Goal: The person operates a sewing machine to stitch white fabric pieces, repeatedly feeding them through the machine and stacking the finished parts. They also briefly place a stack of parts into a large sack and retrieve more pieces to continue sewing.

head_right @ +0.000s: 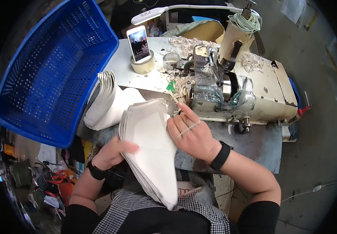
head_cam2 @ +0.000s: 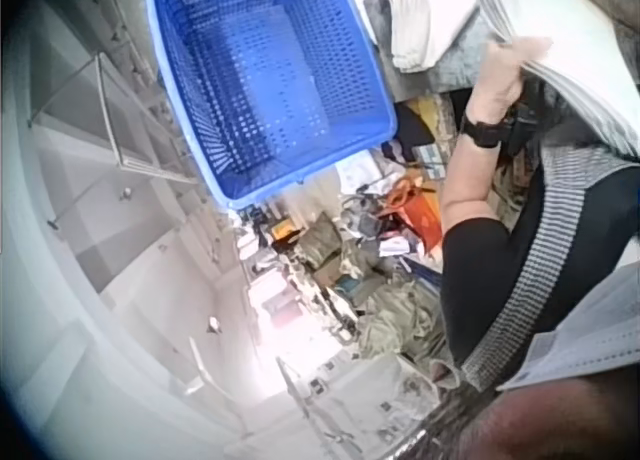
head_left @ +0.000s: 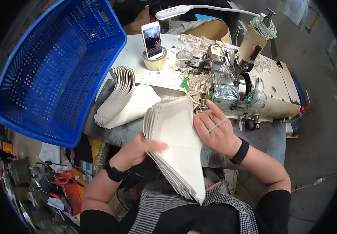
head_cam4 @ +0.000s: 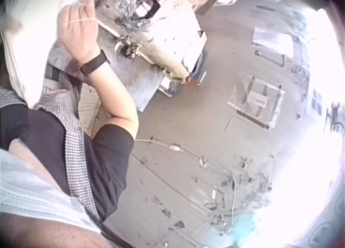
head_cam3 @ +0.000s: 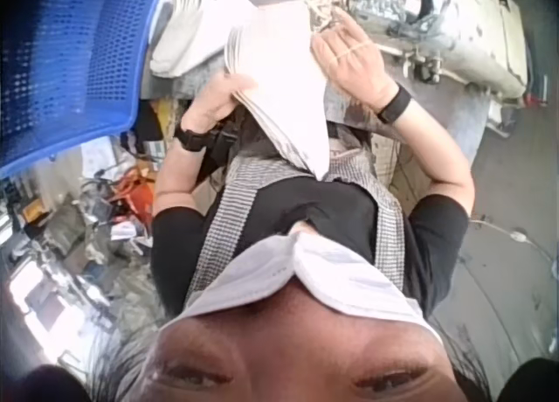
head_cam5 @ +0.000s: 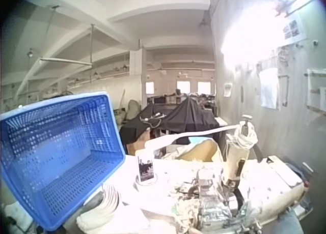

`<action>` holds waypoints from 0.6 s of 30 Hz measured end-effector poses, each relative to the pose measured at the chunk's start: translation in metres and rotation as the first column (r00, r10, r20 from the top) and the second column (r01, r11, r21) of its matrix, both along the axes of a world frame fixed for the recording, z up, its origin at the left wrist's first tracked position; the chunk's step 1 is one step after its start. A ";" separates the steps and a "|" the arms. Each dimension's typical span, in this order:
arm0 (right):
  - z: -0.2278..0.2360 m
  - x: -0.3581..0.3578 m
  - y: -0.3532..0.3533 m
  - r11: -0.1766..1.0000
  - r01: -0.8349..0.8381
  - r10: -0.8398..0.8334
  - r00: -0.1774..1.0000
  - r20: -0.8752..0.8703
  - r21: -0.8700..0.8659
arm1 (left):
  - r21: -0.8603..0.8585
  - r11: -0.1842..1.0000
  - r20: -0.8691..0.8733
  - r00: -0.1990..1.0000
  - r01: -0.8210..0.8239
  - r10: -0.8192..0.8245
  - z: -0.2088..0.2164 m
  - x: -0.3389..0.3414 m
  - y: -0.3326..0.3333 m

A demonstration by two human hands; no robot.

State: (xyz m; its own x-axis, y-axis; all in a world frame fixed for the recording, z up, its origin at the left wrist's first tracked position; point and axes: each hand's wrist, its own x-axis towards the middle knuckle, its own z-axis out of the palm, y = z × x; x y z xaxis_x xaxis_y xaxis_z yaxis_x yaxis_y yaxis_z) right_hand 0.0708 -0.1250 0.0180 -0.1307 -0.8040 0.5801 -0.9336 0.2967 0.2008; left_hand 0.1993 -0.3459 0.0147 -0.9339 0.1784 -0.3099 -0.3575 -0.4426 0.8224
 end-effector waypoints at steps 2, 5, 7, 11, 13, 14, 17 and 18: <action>0.000 -0.007 -0.008 1.000 0.022 -0.020 0.985 0.169 -0.006 | 0.160 0.965 0.076 0.977 -0.208 0.198 -0.006 0.002 -0.015; -0.042 -0.022 -0.025 0.936 -0.011 0.244 0.738 0.630 -0.351 | 0.132 0.903 -0.098 0.902 -0.408 0.421 -0.001 0.014 -0.009; -0.045 -0.017 -0.050 0.846 0.074 0.435 0.475 0.765 -0.528 | 0.120 0.956 -0.314 0.903 -0.269 0.293 -0.017 0.038 0.001; -0.012 0.036 -0.104 0.798 0.345 0.500 0.079 0.863 -0.494 | -0.250 0.849 -0.553 0.788 -0.466 0.270 -0.021 0.032 0.040; -0.003 0.052 -0.116 0.776 0.396 0.557 -0.062 0.828 -0.492 | -0.329 0.765 -0.637 0.728 -0.554 0.254 -0.030 0.039 0.030; 0.000 0.059 -0.119 0.766 0.424 0.580 -0.131 0.804 -0.483 | -0.391 0.722 -0.669 0.715 -0.570 0.202 -0.031 0.046 0.027; -0.001 0.073 -0.126 0.793 0.434 0.558 -0.237 0.796 -0.427 | -0.337 0.732 -0.659 0.703 -0.593 0.266 -0.032 0.065 0.026; 0.000 0.077 -0.127 0.793 0.444 0.558 -0.251 0.791 -0.418 | -0.357 0.710 -0.678 0.691 -0.607 0.251 -0.031 0.069 0.026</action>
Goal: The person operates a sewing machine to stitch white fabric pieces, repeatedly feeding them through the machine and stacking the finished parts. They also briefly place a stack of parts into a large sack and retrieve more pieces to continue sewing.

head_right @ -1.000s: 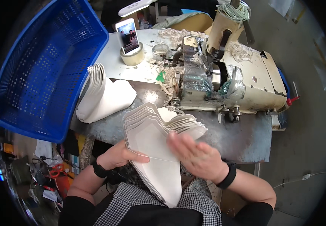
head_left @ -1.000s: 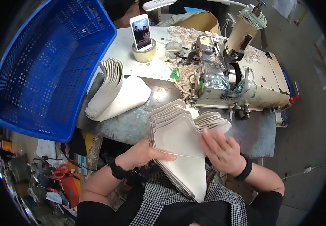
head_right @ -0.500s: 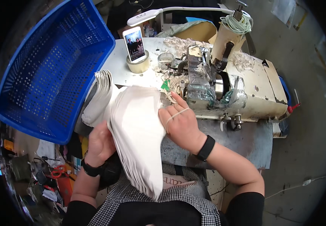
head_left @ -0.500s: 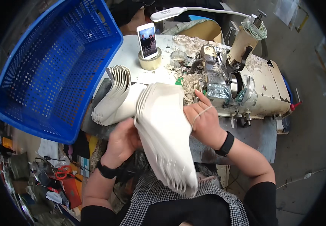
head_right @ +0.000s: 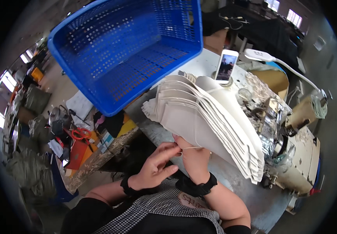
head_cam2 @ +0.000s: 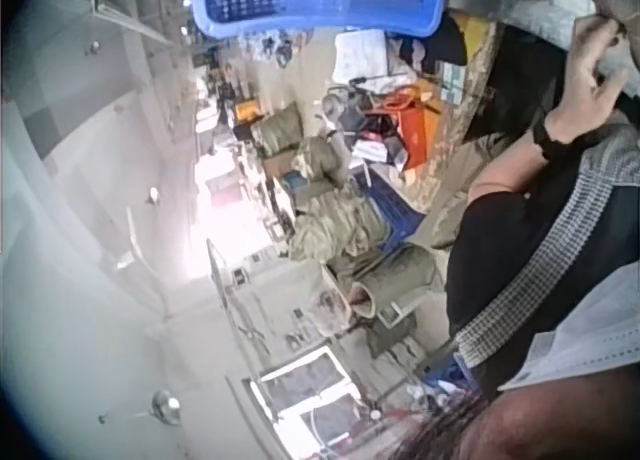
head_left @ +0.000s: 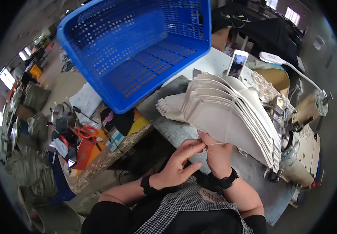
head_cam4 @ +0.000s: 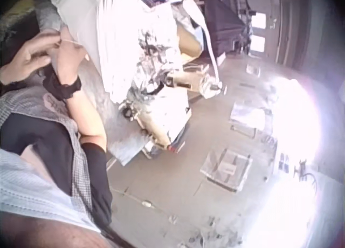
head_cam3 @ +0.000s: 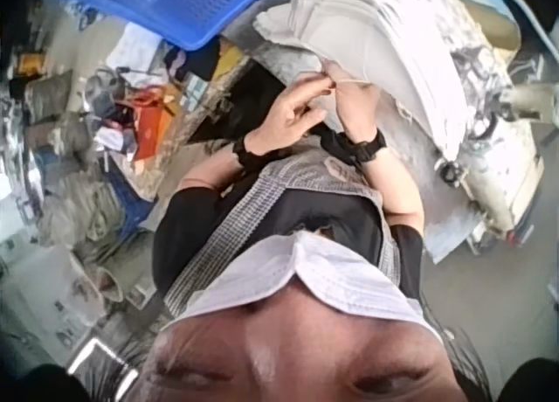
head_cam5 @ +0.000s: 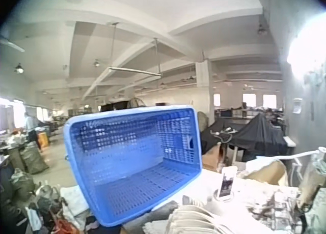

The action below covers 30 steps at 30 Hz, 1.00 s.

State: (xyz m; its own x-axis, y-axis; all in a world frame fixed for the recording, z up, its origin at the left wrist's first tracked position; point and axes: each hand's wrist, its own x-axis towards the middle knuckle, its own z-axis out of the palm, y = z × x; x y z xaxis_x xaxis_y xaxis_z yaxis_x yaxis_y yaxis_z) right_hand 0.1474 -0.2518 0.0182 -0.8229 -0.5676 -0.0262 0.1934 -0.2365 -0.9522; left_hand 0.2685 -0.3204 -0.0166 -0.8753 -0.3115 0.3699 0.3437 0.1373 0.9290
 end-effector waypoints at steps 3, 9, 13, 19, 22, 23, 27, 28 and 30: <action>0.001 0.006 -0.005 0.996 0.005 0.001 0.997 0.073 -0.090 | -0.071 0.994 -0.085 0.993 -0.088 0.082 0.006 0.003 0.005; -0.005 0.017 0.003 0.999 -0.023 0.017 0.993 0.119 0.046 | -0.301 0.938 0.025 0.981 -0.174 0.190 0.005 0.000 0.010; -0.018 0.018 0.014 0.990 -0.134 0.129 0.988 0.085 0.051 | -0.225 0.974 0.063 0.998 0.020 -0.006 0.008 0.011 -0.015; 0.010 0.019 0.035 0.864 -0.501 0.478 0.783 0.398 -0.051 | 0.278 0.957 0.262 0.953 0.079 -0.155 0.027 0.050 -0.037; 0.009 0.011 0.039 0.721 -0.691 0.619 0.673 0.405 0.046 | 0.094 0.995 0.246 0.968 0.020 -0.042 0.034 0.070 -0.055; 0.008 0.010 0.038 0.694 -0.717 0.651 0.666 0.364 0.072 | -0.033 0.998 0.238 0.971 0.045 -0.036 0.037 0.076 -0.056; 0.016 0.008 0.032 0.624 -0.709 0.778 0.603 -0.178 0.330 | 0.334 0.924 0.258 0.961 -0.186 0.100 0.034 0.133 -0.076; 0.013 0.008 0.032 0.633 -0.652 0.774 0.515 -0.370 0.416 | 0.326 0.908 0.230 0.954 -0.262 0.193 0.044 0.143 -0.075; 0.024 0.020 0.020 0.565 -0.619 0.816 0.320 -0.482 0.545 | -0.298 0.920 0.232 0.915 -0.255 0.329 0.055 0.143 -0.059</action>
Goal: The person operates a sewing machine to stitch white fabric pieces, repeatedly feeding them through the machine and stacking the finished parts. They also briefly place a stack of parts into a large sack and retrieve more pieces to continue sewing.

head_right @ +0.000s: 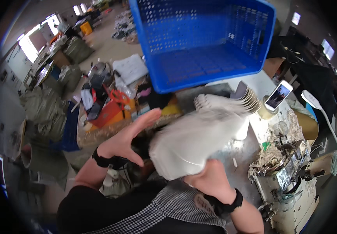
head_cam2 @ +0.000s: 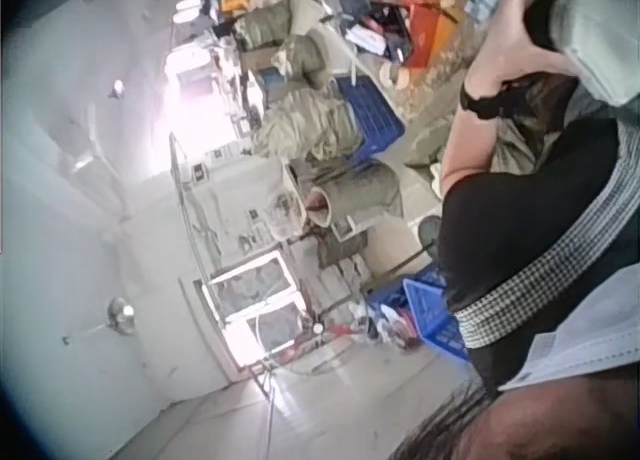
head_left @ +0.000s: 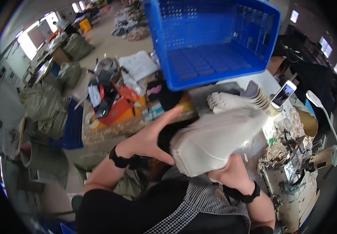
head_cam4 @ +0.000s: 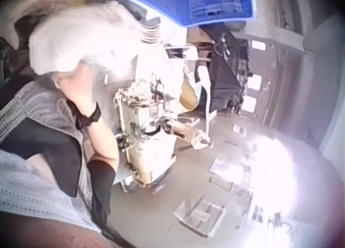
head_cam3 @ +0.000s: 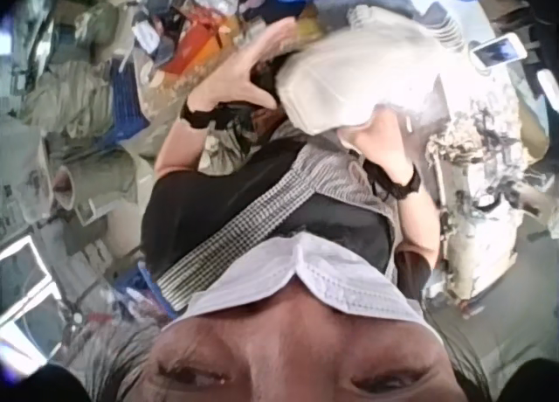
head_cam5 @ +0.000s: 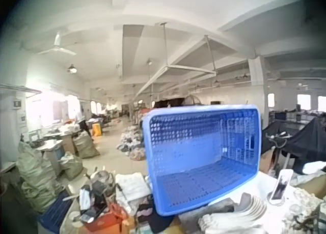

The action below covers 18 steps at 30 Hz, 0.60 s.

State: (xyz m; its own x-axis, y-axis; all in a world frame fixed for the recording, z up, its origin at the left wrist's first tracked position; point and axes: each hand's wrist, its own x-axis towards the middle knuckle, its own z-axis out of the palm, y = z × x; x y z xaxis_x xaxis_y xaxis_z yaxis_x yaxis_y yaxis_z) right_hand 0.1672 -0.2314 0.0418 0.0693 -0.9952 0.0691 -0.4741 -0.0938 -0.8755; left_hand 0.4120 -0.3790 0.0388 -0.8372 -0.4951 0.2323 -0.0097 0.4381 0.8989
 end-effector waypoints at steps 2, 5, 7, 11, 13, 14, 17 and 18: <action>0.002 0.020 -0.009 0.986 -0.169 0.165 0.966 -0.201 -0.003 | 0.014 1.000 0.021 1.000 0.013 -0.014 0.003 -0.004 0.016; 0.011 0.051 -0.021 0.938 -0.337 0.346 0.908 -0.235 0.078 | 0.420 0.894 -0.003 0.985 -0.157 0.174 0.007 0.031 0.035; 0.013 0.060 -0.029 0.824 -0.541 0.558 0.825 -0.086 0.168 | 0.401 0.851 0.082 0.938 -0.341 0.337 0.002 0.063 0.052; -0.010 0.049 -0.024 0.774 -0.621 0.624 0.781 0.018 0.124 | 0.327 0.655 0.204 0.728 -0.681 0.655 -0.010 0.158 0.081; -0.023 0.042 -0.024 0.804 -0.557 0.541 0.831 0.134 0.209 | 0.335 0.454 0.305 0.551 -0.826 0.777 -0.022 0.211 0.101; -0.025 0.041 -0.026 0.803 -0.526 0.516 0.849 0.116 0.280 | 0.321 0.369 0.314 0.465 -0.872 0.828 -0.034 0.236 0.114; -0.040 0.042 -0.032 0.778 -0.510 0.491 0.858 0.152 0.366 | 0.255 0.135 0.511 0.252 -0.958 0.822 -0.069 0.302 0.158; -0.044 0.043 -0.032 0.772 -0.507 0.481 0.860 0.169 0.384 | 0.237 0.066 0.574 0.194 -0.969 0.796 -0.084 0.318 0.168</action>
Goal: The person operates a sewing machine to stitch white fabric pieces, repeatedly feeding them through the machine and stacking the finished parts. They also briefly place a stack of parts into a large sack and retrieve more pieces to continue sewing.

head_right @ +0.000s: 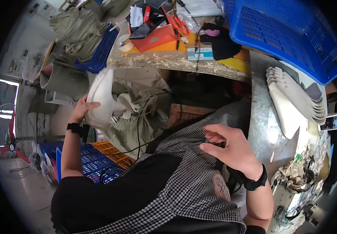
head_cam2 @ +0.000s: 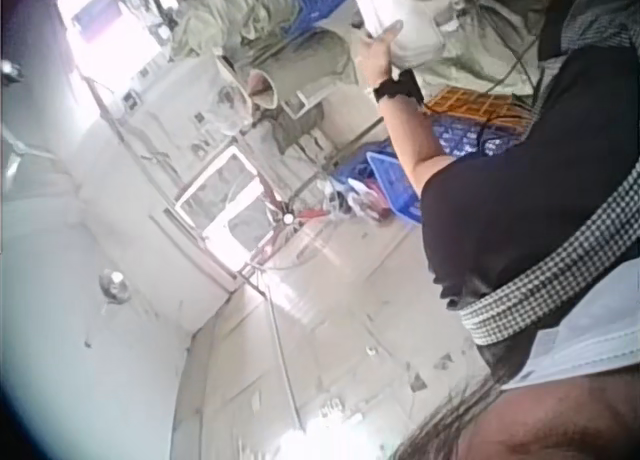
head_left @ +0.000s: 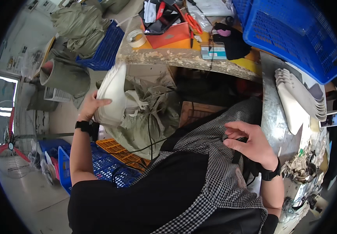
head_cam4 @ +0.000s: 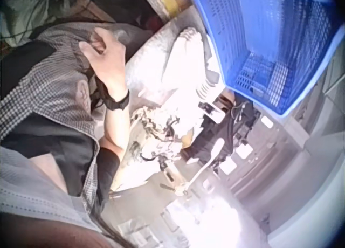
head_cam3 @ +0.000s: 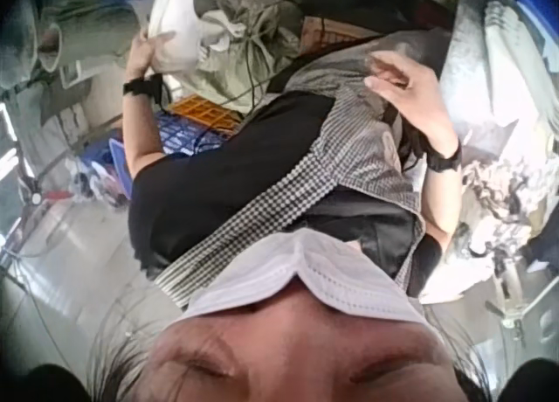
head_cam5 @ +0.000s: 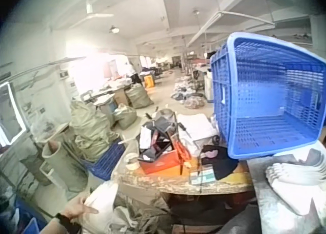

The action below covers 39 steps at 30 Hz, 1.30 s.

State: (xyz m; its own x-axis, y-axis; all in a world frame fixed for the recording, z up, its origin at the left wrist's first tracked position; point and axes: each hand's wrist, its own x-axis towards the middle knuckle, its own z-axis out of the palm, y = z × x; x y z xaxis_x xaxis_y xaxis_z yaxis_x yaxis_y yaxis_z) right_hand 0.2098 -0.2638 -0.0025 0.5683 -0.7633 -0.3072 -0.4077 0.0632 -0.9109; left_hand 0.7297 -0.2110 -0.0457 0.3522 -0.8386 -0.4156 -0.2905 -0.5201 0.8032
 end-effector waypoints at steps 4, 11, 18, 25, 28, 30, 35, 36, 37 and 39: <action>-0.015 0.008 -0.004 0.998 -0.003 0.004 1.000 -0.024 0.062 | 0.208 0.964 -0.133 0.971 -0.168 0.198 -0.076 0.057 0.039; -0.024 0.072 -0.026 0.988 -0.137 0.141 0.989 0.041 -0.074 | 0.174 0.925 -0.689 0.630 -0.337 0.359 -0.127 0.011 0.052; -0.045 0.163 -0.058 0.989 -0.124 0.091 0.944 -0.317 -0.083 | -0.126 0.992 -0.628 0.775 -0.012 -0.070 -0.036 -0.135 -0.023; -0.026 0.137 -0.053 0.852 0.121 -0.137 0.991 -0.007 0.509 | -0.055 0.784 -0.846 0.388 0.618 -0.366 -0.124 -0.048 -0.013; -0.021 0.132 -0.050 0.854 0.204 -0.229 0.973 -0.006 0.479 | 0.585 0.564 0.146 0.609 0.582 -0.780 -0.238 -0.005 -0.002; -0.014 0.130 -0.056 0.874 0.229 -0.266 0.963 0.029 0.428 | 0.492 0.671 0.518 0.432 0.555 -0.738 -0.293 -0.006 0.038; 0.011 0.139 -0.071 0.899 0.273 -0.324 0.941 0.101 0.342 | 0.660 0.469 0.226 0.440 0.587 -0.869 -0.354 -0.019 0.030; 0.013 0.141 -0.073 0.899 0.278 -0.331 0.937 0.110 0.338 | 0.701 0.406 0.134 0.451 0.586 -0.882 -0.350 -0.023 0.025; 0.016 0.144 -0.074 0.902 0.281 -0.335 0.935 0.118 0.329 | 0.676 0.432 0.141 0.470 0.597 -0.871 -0.341 -0.026 0.024; 0.020 0.155 -0.076 0.909 0.276 -0.330 0.934 0.136 0.311 | 0.568 0.512 0.316 0.404 0.644 -0.858 -0.354 -0.021 0.041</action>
